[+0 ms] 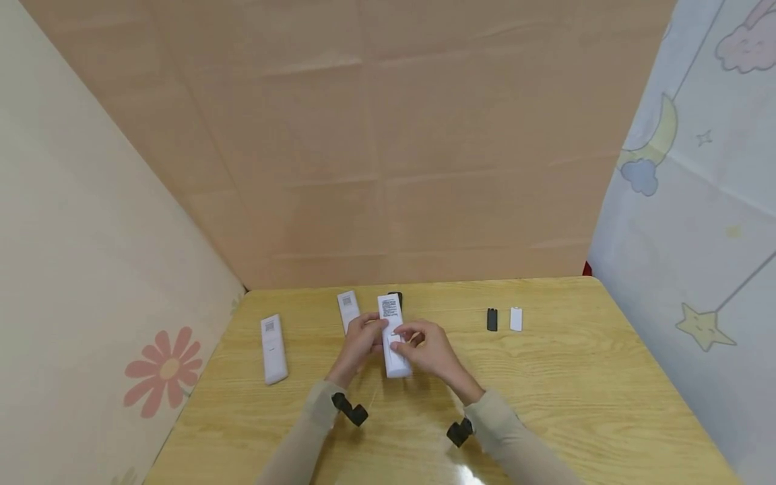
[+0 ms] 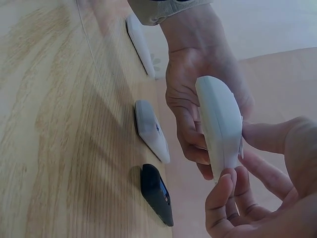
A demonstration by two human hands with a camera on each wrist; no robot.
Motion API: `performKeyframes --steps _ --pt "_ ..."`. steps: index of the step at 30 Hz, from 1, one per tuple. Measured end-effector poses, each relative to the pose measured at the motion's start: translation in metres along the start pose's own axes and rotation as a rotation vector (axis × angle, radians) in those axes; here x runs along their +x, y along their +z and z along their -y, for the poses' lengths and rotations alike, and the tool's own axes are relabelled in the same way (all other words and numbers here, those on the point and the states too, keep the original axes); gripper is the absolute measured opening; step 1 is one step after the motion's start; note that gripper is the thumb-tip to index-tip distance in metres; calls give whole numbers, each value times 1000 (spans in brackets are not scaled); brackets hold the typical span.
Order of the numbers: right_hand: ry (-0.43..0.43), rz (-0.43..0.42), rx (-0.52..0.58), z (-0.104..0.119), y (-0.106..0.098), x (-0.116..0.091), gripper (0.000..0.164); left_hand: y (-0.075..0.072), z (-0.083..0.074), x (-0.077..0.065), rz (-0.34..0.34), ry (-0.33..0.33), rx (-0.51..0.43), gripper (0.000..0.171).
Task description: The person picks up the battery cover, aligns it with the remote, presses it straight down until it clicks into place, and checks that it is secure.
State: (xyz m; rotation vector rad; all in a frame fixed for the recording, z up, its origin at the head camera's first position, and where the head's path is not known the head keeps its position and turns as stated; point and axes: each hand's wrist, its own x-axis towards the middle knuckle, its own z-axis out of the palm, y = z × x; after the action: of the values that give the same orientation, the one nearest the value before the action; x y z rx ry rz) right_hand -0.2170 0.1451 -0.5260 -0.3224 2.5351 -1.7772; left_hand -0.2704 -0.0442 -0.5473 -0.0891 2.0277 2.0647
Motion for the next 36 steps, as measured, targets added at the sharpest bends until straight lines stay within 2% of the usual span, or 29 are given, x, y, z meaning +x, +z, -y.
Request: performKeyframes --steps 7,11,19,24,28,36 --pt "6 -66 -23 0 6 0 19 0 -1 1 -14 4 -7 44" --pt "30 -122 1 0 11 -1 18 0 -2 1 -20 8 -6 45" --pt "128 -199 120 -2 18 -2 34 1 1 3 -28 20 -23 41" --pt "187 -193 185 -2 20 -2 50 2 -1 2 -30 15 -12 41" --pt "219 -172 222 -5 20 -2 57 1 -2 2 -24 10 -7 42" --pt "256 -156 270 -7 21 -3 48 0 -1 1 -22 24 7 42"
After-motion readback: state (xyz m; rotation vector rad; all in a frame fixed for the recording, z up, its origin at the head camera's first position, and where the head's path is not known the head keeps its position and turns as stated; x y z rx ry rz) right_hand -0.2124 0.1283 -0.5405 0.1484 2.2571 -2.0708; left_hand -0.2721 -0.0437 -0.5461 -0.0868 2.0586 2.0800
